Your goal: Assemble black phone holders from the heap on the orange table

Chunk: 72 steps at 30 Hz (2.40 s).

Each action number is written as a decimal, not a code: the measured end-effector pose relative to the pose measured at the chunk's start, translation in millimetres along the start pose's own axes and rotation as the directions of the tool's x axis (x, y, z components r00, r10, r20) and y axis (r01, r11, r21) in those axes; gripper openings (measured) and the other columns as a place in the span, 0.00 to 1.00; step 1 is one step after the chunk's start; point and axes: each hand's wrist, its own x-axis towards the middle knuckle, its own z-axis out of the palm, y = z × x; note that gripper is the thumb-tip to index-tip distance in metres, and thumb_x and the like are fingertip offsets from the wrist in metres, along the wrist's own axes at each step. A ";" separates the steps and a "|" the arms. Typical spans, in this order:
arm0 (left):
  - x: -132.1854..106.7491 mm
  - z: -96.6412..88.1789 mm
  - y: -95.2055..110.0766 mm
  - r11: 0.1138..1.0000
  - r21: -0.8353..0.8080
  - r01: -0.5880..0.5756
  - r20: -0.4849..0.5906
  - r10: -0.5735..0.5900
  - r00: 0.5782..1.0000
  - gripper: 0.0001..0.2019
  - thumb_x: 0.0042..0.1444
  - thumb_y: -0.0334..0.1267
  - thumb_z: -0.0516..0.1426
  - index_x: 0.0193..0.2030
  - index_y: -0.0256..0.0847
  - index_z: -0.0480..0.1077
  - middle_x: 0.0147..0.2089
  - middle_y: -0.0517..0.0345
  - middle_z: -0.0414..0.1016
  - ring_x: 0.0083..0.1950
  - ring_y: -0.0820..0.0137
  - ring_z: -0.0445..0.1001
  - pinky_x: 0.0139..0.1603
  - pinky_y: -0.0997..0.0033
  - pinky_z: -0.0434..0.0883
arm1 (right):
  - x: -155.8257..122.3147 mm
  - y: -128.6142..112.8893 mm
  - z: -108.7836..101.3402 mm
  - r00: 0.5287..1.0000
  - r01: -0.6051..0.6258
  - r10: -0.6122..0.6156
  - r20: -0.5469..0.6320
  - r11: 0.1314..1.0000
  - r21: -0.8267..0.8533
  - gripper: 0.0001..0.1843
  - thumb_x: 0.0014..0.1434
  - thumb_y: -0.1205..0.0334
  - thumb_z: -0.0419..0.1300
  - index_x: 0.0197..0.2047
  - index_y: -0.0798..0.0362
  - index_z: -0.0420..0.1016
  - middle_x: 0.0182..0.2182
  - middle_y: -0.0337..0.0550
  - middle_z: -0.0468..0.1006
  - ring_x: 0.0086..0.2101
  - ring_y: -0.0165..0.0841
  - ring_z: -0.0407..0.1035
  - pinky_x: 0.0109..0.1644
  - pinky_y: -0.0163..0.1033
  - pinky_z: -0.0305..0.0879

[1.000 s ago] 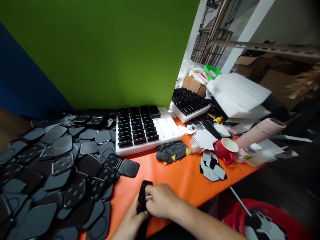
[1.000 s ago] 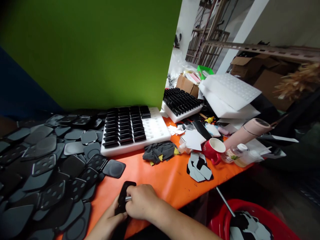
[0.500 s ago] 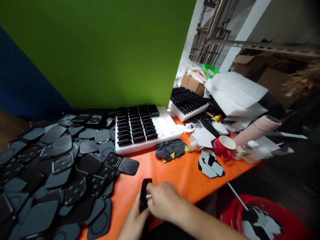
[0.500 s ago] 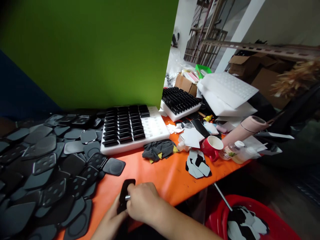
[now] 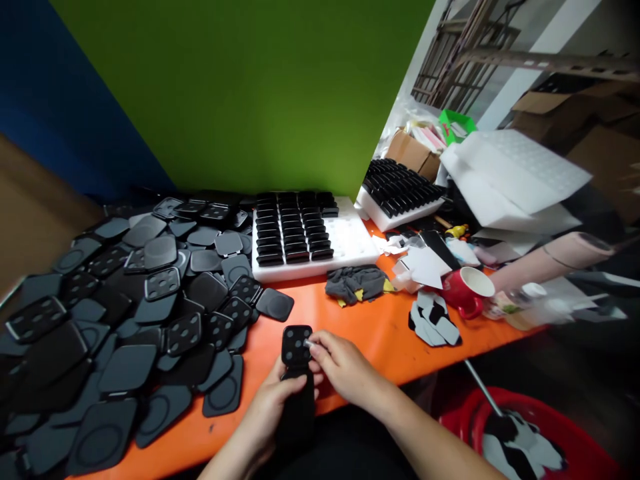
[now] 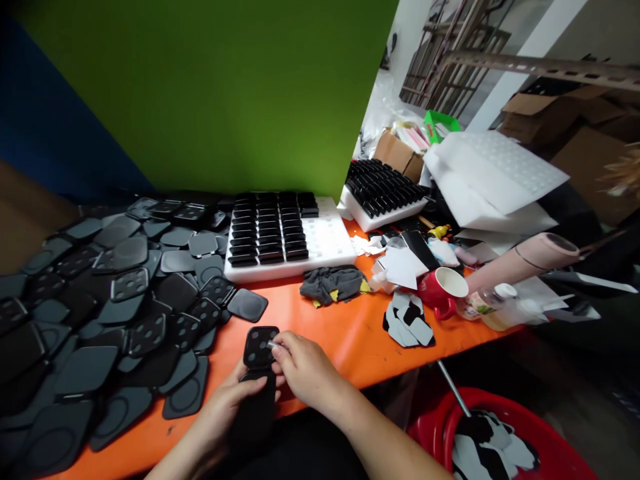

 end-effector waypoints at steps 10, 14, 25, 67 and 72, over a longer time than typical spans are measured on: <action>0.0 -5.3 -17.0 0.479 0.826 -0.298 0.073 0.432 0.899 0.25 0.58 0.36 0.46 0.63 0.40 0.48 0.63 0.49 0.54 0.62 0.64 0.55 0.62 0.58 0.53 | -4.9 -16.3 1.4 0.987 0.098 -0.148 -0.057 0.850 -0.517 0.12 0.62 0.60 0.44 0.35 0.54 0.66 0.31 0.42 0.70 0.32 0.31 0.65 0.36 0.35 0.58; -4.8 -0.9 -11.4 0.387 0.866 -0.317 0.126 0.443 0.888 0.24 0.60 0.36 0.43 0.64 0.41 0.45 0.64 0.50 0.53 0.62 0.65 0.55 0.60 0.59 0.57 | -5.3 -23.4 -6.8 0.978 0.178 -0.207 -0.016 0.874 -0.452 0.12 0.59 0.52 0.50 0.35 0.52 0.66 0.31 0.39 0.71 0.32 0.31 0.65 0.35 0.33 0.57; 1.2 7.4 -10.1 0.501 0.799 -0.334 0.039 0.511 0.859 0.26 0.59 0.37 0.45 0.64 0.39 0.44 0.60 0.45 0.58 0.60 0.62 0.59 0.58 0.58 0.58 | -9.7 -28.4 9.0 0.977 0.132 -0.201 -0.069 0.828 -0.544 0.14 0.63 0.56 0.44 0.33 0.53 0.65 0.29 0.40 0.70 0.30 0.31 0.65 0.34 0.34 0.56; -21.1 6.7 9.3 0.196 0.921 -0.336 0.169 0.576 0.800 0.18 0.57 0.40 0.49 0.54 0.46 0.63 0.55 0.56 0.67 0.54 0.65 0.66 0.55 0.66 0.64 | -15.2 -11.5 6.4 0.996 0.058 -0.032 -0.084 0.941 0.333 0.17 0.62 0.53 0.45 0.29 0.55 0.65 0.26 0.37 0.67 0.29 0.27 0.61 0.33 0.33 0.56; -29.8 -3.8 -1.6 -0.157 0.906 -0.392 0.409 0.556 0.723 0.28 0.50 0.27 0.49 0.60 0.45 0.56 0.57 0.58 0.65 0.56 0.68 0.65 0.55 0.71 0.64 | -21.5 -4.2 7.1 0.974 -0.225 0.149 0.172 0.738 0.636 0.19 0.58 0.47 0.49 0.27 0.55 0.61 0.21 0.33 0.58 0.20 0.22 0.49 0.22 0.29 0.46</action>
